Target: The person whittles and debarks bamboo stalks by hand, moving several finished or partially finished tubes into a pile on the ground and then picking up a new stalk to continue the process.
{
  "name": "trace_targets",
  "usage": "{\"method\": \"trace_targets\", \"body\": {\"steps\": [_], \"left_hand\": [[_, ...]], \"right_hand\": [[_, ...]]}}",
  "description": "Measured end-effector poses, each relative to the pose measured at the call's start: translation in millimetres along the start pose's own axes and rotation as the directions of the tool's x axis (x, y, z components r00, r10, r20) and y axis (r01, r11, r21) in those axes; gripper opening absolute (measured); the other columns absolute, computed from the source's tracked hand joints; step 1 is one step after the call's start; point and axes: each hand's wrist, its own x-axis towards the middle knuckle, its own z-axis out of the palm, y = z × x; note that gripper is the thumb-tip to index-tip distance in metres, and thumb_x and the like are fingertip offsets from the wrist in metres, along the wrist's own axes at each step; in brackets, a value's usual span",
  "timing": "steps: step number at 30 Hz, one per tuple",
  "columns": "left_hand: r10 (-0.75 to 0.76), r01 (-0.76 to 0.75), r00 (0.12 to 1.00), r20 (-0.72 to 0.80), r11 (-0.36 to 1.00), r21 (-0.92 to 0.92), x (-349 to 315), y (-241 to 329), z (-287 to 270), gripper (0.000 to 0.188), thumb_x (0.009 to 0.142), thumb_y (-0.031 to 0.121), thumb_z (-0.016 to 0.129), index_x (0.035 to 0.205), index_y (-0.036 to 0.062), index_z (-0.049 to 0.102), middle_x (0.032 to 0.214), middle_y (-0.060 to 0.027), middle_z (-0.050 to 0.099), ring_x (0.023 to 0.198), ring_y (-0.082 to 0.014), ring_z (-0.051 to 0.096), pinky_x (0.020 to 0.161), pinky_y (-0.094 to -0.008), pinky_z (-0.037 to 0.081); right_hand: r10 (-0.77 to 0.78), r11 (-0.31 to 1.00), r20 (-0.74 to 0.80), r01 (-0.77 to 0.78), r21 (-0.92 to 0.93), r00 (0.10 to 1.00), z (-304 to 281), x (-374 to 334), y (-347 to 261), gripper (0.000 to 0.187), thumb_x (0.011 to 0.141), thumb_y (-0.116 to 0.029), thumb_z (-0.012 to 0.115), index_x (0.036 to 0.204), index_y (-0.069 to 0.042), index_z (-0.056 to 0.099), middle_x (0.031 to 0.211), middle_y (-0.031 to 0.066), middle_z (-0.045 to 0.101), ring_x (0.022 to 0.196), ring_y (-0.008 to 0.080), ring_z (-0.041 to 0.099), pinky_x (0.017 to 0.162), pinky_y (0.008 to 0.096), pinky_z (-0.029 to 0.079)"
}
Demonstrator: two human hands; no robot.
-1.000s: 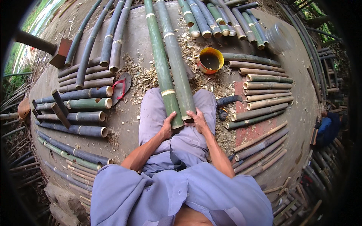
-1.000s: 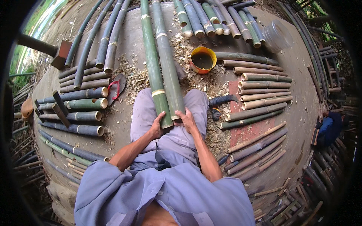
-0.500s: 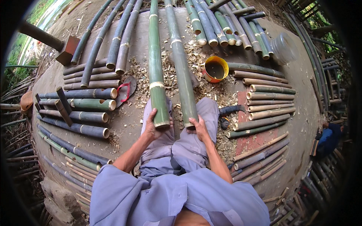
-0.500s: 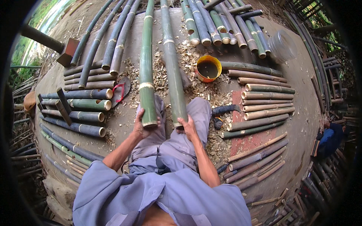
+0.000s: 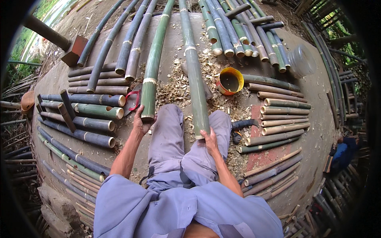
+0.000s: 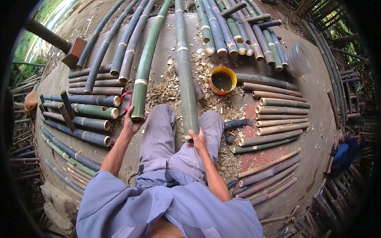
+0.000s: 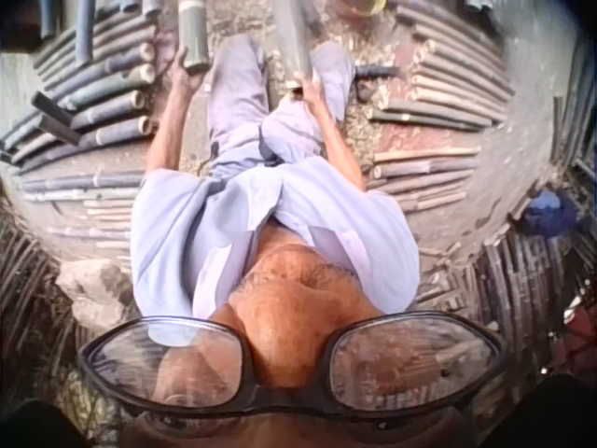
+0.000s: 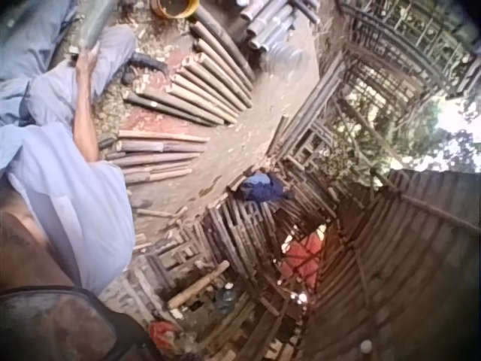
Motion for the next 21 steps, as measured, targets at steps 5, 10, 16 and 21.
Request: {"method": "trace_targets", "body": {"steps": [5,10,16,21], "left_hand": [[0.017,-0.026,0.998,-0.055,0.985,-0.168,21,-7,-5,0.068,0.079,0.054,0.065,0.119,0.0009,0.051,0.097,-0.015,0.056,0.082,-0.0296,0.058,0.066,-0.0353,0.054],[-0.194,0.209,0.978,0.078,0.904,-0.374,44,6,-55,0.072,0.081,0.063,0.056,0.115,-0.0001,0.053,0.094,-0.0155,0.06,0.075,-0.025,0.06,0.059,-0.0299,0.055],[0.345,-0.188,0.93,-0.126,0.741,0.644,12,-1,6,0.06,0.075,0.038,0.077,0.118,0.0045,0.052,0.099,-0.0135,0.063,0.07,-0.0192,0.064,0.055,-0.0295,0.053],[0.174,-0.039,0.976,-0.131,0.73,0.683,29,-14,18,0.053,0.069,0.025,0.08,0.11,0.0023,0.055,0.087,-0.0087,0.064,0.065,-0.0161,0.062,0.059,-0.0311,0.052]], "right_hand": [[0.014,1.0,0.026,-0.014,0.0,1.0,-3,1,-2,0.061,0.081,-0.032,0.068,0.129,-0.004,0.041,0.095,0.0096,0.059,0.067,0.0175,0.062,0.049,0.0299,0.056],[-0.024,1.0,0.039,0.024,0.007,0.999,10,3,1,0.057,0.081,-0.034,0.068,0.122,-0.003,0.045,0.091,0.0094,0.06,0.061,0.0155,0.061,0.046,0.0277,0.055],[0.001,1.0,0.01,0.0,-0.027,1.0,-2,4,3,0.059,0.081,-0.031,0.069,0.126,-0.003,0.043,0.093,0.0102,0.06,0.065,0.0171,0.062,0.047,0.0296,0.056],[0.008,1.0,-0.015,-0.008,-0.023,1.0,-3,4,-1,0.056,0.08,-0.03,0.071,0.122,-0.003,0.045,0.092,0.0086,0.059,0.061,0.0147,0.059,0.045,0.0273,0.054]]}}
